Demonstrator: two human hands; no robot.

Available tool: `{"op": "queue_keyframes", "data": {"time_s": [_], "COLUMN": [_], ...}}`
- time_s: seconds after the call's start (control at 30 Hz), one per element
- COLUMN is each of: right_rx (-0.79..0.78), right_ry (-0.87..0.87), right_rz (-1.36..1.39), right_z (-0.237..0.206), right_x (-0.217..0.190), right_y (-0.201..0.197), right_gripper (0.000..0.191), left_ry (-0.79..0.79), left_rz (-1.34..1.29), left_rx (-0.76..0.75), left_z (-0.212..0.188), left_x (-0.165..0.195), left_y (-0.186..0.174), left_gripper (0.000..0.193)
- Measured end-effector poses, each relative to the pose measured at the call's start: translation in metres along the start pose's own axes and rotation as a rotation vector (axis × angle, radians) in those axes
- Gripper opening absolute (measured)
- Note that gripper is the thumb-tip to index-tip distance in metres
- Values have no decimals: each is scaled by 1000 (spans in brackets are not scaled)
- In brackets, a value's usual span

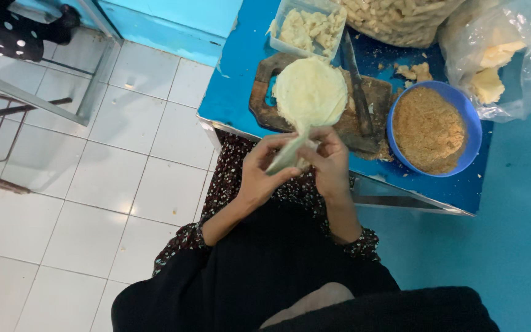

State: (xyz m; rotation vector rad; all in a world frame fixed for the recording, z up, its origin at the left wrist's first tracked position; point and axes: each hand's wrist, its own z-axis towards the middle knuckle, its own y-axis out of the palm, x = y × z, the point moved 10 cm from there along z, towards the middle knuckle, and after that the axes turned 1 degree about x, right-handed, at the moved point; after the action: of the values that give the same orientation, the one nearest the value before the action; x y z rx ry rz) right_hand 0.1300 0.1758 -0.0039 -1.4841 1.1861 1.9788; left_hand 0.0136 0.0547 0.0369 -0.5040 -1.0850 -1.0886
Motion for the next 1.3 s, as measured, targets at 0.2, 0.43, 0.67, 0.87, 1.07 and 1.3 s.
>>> {"op": "queue_keyframes", "data": {"time_s": [0.2, 0.43, 0.67, 0.87, 1.07, 1.3], "right_rx": [17, -62, -318, -379, -333, -203], "right_ry": [-260, 84, 509, 646, 676, 173], "right_rz": [-68, 477, 571, 601, 560, 373], "right_z": [-7, -4, -27, -48, -56, -41], "right_x": [-17, -19, -7, 13, 38, -29], "right_y": [-9, 16, 47, 41, 27, -25], "right_gripper": [18, 44, 84, 94, 101, 90], "left_ry": [-424, -399, -286, -265, -227, -75], "left_rz": [-205, -648, -654, -735, -745, -737], "left_rx": [189, 322, 310, 321, 350, 591], "left_z": [-10, -11, -11, -10, -6, -3], "left_x": [-52, -54, -51, -43, -35, -9], "left_y": [-19, -24, -38, -52, -65, -145], "left_gripper": [36, 45, 38, 41, 43, 44]}}
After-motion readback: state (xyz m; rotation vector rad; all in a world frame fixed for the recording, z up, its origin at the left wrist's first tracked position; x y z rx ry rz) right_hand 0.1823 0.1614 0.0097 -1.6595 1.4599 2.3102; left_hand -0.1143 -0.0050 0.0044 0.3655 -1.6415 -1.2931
